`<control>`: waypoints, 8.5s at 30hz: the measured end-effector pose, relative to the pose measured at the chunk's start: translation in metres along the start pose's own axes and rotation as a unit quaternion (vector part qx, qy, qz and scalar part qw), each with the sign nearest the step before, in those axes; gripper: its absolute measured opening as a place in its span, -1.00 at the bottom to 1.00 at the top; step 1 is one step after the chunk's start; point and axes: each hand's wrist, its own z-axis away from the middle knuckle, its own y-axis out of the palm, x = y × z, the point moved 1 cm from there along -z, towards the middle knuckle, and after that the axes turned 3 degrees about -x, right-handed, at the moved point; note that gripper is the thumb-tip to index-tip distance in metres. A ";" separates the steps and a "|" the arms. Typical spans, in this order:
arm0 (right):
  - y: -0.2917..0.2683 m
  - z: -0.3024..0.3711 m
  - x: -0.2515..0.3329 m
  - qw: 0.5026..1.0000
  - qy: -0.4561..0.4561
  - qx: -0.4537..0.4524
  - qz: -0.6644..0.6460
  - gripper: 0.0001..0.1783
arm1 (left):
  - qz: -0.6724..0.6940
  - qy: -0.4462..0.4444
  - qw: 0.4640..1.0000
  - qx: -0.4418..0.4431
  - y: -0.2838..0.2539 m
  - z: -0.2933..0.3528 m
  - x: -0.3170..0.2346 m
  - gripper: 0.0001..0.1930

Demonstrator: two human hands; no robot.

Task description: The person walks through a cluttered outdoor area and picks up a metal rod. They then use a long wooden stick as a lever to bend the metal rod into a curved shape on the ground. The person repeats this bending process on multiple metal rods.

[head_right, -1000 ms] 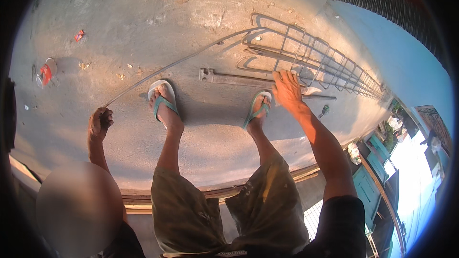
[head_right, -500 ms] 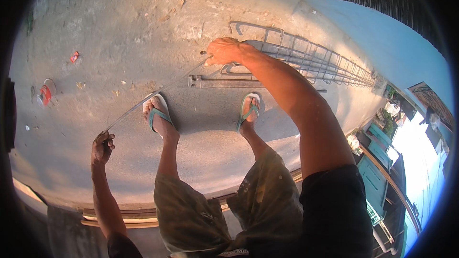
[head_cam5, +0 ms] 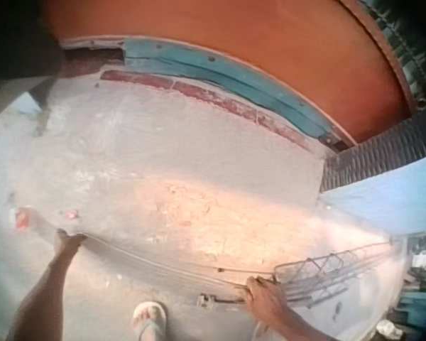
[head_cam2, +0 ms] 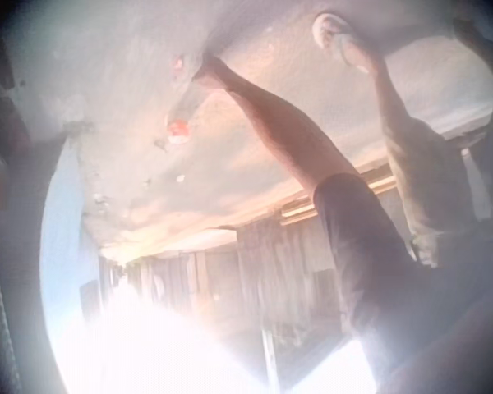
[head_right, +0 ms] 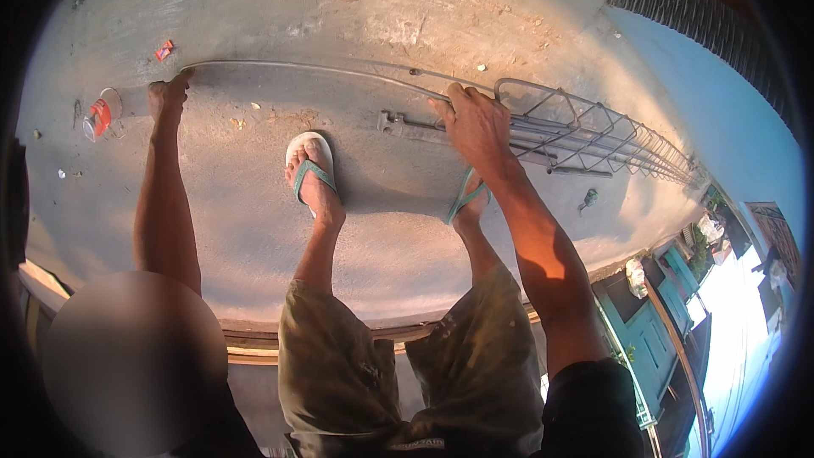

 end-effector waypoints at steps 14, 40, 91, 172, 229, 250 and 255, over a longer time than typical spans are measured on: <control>0.053 -0.004 0.004 0.998 0.046 -0.038 -0.008 -0.67 | 0.643 -0.390 0.625 0.211 0.155 0.262 -0.195 -0.62; 0.223 0.197 -0.304 0.994 0.100 -0.023 0.045 -0.33 | 0.677 -0.169 0.676 0.236 0.189 0.258 -0.179 -0.83; -0.351 0.062 0.169 0.895 -0.037 0.331 0.297 -0.64 | 0.753 -0.159 0.590 0.244 0.185 0.358 -0.193 -0.77; -0.241 0.133 0.033 0.912 -0.157 0.292 0.240 -0.10 | 0.616 -0.438 0.635 0.164 0.050 0.401 -0.234 -0.77; -0.099 0.152 -0.211 0.959 -0.163 0.229 0.035 0.06 | 0.388 -0.375 0.841 -0.036 0.235 0.457 -0.274 -0.66; -0.095 0.162 -0.204 0.938 -0.123 0.235 -0.224 -0.11 | 0.450 -0.356 0.808 0.135 0.200 0.458 -0.246 -0.80; -0.126 0.185 -0.149 0.815 0.068 0.353 -0.454 -0.33 | 0.427 -0.262 0.832 0.239 0.134 0.459 -0.230 -0.73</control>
